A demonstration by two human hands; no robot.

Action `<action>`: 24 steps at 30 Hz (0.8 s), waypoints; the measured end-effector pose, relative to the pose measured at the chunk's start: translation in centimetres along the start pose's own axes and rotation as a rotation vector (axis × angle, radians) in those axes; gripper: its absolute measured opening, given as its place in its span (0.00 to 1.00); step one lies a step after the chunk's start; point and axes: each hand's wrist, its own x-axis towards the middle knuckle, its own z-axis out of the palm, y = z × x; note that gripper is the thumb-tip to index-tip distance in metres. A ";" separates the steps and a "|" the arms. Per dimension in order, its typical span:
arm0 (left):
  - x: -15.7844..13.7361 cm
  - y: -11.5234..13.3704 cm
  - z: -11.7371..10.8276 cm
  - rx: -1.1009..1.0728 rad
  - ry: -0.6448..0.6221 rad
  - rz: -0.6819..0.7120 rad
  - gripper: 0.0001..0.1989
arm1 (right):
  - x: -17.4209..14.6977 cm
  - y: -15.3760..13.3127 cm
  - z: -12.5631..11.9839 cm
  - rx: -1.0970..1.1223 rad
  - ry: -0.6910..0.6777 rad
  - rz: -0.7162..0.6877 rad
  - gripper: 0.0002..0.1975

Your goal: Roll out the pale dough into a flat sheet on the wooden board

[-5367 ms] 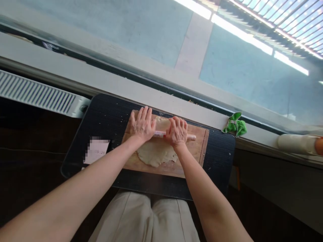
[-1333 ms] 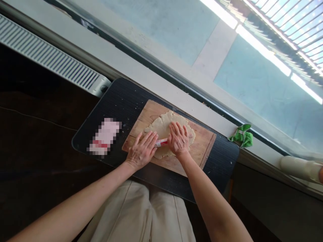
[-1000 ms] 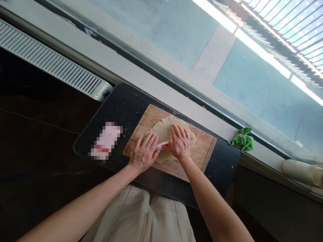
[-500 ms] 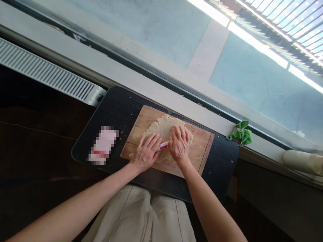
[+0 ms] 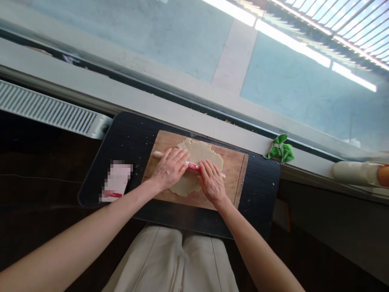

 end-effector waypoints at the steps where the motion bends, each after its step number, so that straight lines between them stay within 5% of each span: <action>1: 0.6 0.6 0.5 -0.015 -0.016 0.062 0.23 | -1.7 0.3 0.2 -0.021 0.013 0.016 0.23; 4: 4.0 1.9 1.8 -0.015 0.059 -0.002 0.24 | -2.8 1.9 0.5 -0.071 0.069 0.064 0.24; 9: 11.0 2.9 2.5 0.007 0.132 -0.166 0.26 | 2.0 5.0 -0.7 -0.055 0.079 0.149 0.25; 13: 8.4 3.9 2.7 0.023 0.096 -0.076 0.25 | -0.4 3.9 -0.7 -0.066 0.156 0.345 0.22; 18: 3.3 4.3 3.3 0.061 0.071 0.020 0.26 | -4.3 1.6 0.4 -0.029 0.139 0.266 0.22; 24: 9.5 4.5 4.0 0.059 0.121 -0.105 0.25 | 1.2 6.7 -2.1 -0.006 0.152 0.374 0.15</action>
